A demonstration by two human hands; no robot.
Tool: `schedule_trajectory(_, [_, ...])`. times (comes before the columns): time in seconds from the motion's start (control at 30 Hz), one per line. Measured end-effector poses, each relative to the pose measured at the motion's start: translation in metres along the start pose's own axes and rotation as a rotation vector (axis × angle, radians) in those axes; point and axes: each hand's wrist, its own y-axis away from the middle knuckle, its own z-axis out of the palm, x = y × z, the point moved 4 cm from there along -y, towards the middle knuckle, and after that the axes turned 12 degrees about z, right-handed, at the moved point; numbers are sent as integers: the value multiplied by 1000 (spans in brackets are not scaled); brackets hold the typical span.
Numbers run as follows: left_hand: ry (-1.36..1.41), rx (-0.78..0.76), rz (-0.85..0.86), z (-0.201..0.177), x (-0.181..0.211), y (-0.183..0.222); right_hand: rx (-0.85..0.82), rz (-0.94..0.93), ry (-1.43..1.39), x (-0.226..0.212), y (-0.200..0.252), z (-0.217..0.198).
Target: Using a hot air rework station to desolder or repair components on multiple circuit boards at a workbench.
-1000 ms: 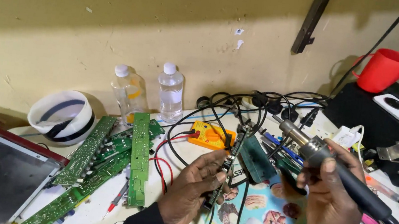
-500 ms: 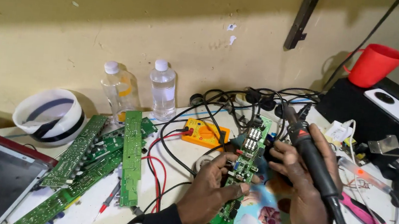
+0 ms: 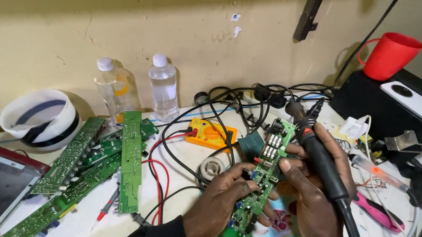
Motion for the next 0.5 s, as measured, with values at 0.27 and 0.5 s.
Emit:
schedule_trajectory(0.27, [65, -96, -4, 4, 5, 4, 11, 15, -47, 3, -3, -1])
schedule_trajectory(0.5, [-22, -61, -1, 2, 12, 3, -40, 4, -97, 8, -3, -3])
